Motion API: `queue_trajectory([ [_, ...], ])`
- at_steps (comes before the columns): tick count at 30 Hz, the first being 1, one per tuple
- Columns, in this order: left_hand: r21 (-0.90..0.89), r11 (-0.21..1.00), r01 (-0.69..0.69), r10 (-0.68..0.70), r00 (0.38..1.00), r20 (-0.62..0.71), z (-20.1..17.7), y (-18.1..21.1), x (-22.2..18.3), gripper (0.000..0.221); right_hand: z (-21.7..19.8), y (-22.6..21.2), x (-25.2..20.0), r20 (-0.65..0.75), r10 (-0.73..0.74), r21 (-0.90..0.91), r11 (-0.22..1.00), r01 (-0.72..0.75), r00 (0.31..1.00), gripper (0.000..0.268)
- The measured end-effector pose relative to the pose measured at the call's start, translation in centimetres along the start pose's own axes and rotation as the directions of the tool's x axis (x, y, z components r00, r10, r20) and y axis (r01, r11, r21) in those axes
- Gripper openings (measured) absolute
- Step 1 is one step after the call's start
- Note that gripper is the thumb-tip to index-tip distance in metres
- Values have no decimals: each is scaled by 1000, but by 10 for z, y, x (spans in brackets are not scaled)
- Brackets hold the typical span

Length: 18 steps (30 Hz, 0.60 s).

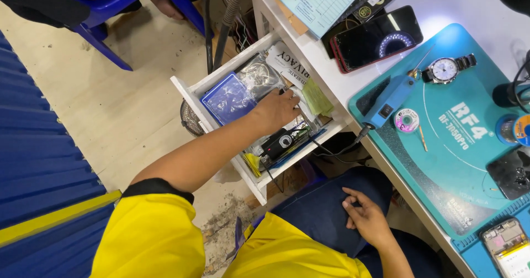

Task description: Technician repairing a mobile phone by manipulating internal components and the screen using various tools.

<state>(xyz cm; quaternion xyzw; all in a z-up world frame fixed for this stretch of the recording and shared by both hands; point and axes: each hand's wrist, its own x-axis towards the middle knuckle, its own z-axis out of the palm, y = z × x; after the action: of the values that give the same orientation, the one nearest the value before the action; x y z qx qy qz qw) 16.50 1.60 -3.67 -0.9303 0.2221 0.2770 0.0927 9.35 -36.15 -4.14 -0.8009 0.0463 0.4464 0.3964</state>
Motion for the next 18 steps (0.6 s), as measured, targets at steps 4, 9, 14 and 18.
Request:
queue_trajectory([
  [4,178,984,11,-31,993,111,13,-7,6,104,1,-3,3,-1,32,3,999,-32,999,47],
  [9,45,995,-90,92,995,-32,25,-25,7,108,3,-4,4,-17,31,-18,999,-31,999,47],
  [14,-310,935,-169,58,939,-339,21,-42,-23,110,3,3,6,-21,13,-6,1000,-13,1000,49],
  [18,-579,792,-196,-64,915,-398,12,-51,-36,120,1,11,11,-13,-23,-14,1000,22,1000,48],
])
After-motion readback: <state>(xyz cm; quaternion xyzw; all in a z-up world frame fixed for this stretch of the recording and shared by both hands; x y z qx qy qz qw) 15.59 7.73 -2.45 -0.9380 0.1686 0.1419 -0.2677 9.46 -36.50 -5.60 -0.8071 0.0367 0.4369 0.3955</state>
